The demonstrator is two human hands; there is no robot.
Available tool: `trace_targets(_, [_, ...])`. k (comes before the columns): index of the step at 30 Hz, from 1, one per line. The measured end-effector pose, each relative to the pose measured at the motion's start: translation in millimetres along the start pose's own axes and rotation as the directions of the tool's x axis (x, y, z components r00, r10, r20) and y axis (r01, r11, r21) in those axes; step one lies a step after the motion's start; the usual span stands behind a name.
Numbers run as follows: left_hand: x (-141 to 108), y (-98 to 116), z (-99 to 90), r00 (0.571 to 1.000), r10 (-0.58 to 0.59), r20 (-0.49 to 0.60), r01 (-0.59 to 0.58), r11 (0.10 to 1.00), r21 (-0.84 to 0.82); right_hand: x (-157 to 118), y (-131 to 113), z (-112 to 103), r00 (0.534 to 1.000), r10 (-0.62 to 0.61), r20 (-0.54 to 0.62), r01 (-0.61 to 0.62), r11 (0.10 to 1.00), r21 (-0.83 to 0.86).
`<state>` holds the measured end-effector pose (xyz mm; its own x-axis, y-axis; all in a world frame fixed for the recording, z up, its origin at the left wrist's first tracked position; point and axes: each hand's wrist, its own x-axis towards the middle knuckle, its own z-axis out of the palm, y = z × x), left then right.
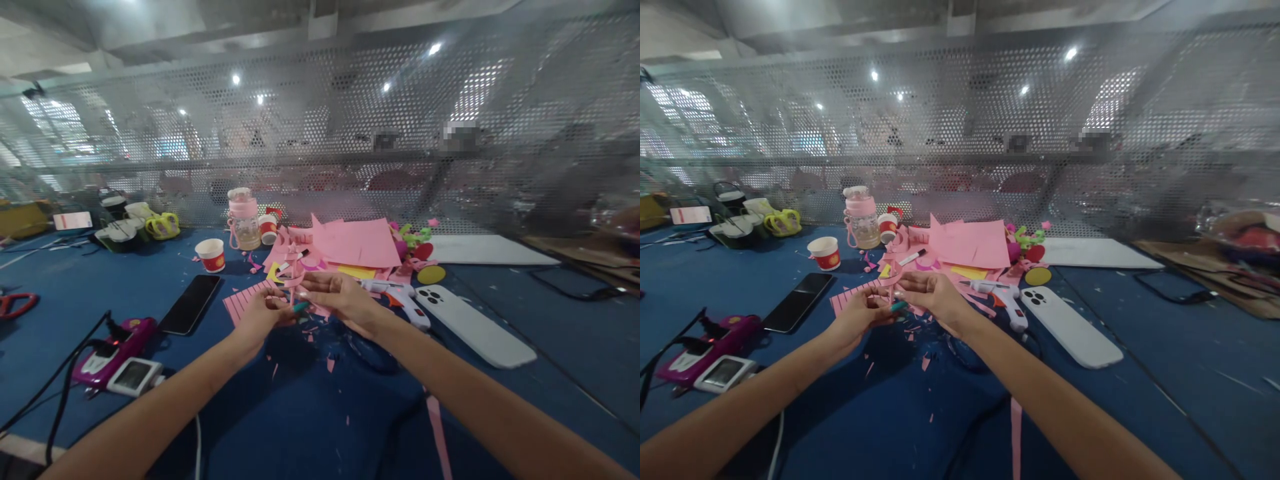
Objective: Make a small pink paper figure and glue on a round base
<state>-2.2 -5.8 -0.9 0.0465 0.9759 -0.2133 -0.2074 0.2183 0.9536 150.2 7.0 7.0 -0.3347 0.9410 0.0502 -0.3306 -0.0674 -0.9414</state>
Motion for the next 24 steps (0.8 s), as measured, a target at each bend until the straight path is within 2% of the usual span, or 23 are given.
trace_targets(5, [0, 0, 1.4, 1.0, 0.004, 0.014, -0.004, 1.0, -0.001, 1, 3, 3, 0.991, 0.042, -0.126, -0.046, 0.998, -0.03])
trace_targets(10, [-2, 0, 3.7, 0.999, 0.028, 0.04, -0.028, 1.0, -0.004, 1, 5, 6, 0.997, -0.017, -0.077, 0.02, 0.999, 0.037])
trace_targets(16, [-6, -2, 5.7, 0.996, -0.005, 0.086, 0.003, 1.0, 0.015, -2, 4, 11, 1.0, 0.02, 0.013, -0.022, 0.992, 0.127])
trace_targets(20, [-5, -4, 2.6, 0.984, -0.026, 0.178, 0.015, 0.998, 0.06, -1, 7, 14, 1.0, 0.004, -0.015, -0.001, 0.978, 0.211])
trace_targets(24, [-1, -4, -0.2, 0.96, -0.065, 0.271, 0.01, 0.98, 0.201, 0, 10, 13, 0.998, 0.021, -0.06, -0.01, 0.983, 0.181])
